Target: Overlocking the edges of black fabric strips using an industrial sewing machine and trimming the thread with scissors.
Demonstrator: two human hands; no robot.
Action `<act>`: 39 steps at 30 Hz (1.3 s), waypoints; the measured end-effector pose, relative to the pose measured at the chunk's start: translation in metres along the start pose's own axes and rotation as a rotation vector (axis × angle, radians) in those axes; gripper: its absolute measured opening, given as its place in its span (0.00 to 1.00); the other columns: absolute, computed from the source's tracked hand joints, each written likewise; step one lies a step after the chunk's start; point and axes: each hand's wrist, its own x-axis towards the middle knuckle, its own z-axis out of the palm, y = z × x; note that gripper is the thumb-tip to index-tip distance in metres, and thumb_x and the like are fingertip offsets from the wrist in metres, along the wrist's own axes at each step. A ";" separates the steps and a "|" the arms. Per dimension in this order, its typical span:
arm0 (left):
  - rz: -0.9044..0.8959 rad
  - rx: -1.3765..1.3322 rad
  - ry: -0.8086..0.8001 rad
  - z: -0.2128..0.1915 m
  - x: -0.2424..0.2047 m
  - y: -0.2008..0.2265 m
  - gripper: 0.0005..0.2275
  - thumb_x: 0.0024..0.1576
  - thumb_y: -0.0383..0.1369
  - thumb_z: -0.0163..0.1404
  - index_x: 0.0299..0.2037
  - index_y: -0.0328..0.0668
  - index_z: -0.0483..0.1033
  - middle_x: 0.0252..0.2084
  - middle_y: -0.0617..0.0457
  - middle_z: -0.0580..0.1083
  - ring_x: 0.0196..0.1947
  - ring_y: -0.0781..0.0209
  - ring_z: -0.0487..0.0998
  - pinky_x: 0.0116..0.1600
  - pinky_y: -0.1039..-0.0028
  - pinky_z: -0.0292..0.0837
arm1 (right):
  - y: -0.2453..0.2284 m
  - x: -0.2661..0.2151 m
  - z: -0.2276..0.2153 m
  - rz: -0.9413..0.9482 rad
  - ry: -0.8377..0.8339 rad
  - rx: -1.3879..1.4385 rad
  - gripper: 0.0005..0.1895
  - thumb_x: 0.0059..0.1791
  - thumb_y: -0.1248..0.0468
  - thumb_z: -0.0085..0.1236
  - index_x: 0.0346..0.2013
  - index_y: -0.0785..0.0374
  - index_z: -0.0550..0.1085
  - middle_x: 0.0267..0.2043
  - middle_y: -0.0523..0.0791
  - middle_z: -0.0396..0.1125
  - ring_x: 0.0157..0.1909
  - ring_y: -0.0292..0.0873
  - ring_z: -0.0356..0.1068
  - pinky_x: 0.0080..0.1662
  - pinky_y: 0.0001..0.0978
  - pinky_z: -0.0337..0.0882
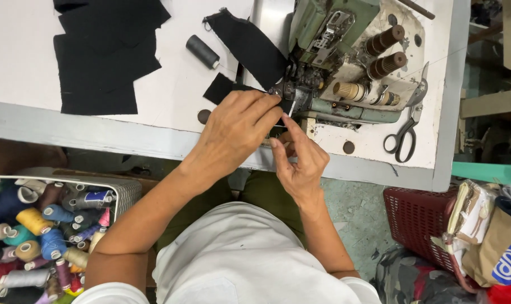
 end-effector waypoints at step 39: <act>0.004 0.076 0.041 0.011 -0.004 -0.001 0.07 0.62 0.19 0.56 0.49 0.30 0.82 0.48 0.40 0.79 0.50 0.46 0.80 0.53 0.63 0.76 | 0.009 -0.006 0.004 0.002 -0.051 -0.102 0.24 0.58 0.56 0.63 0.66 0.64 0.77 0.31 0.43 0.79 0.20 0.39 0.68 0.31 0.31 0.71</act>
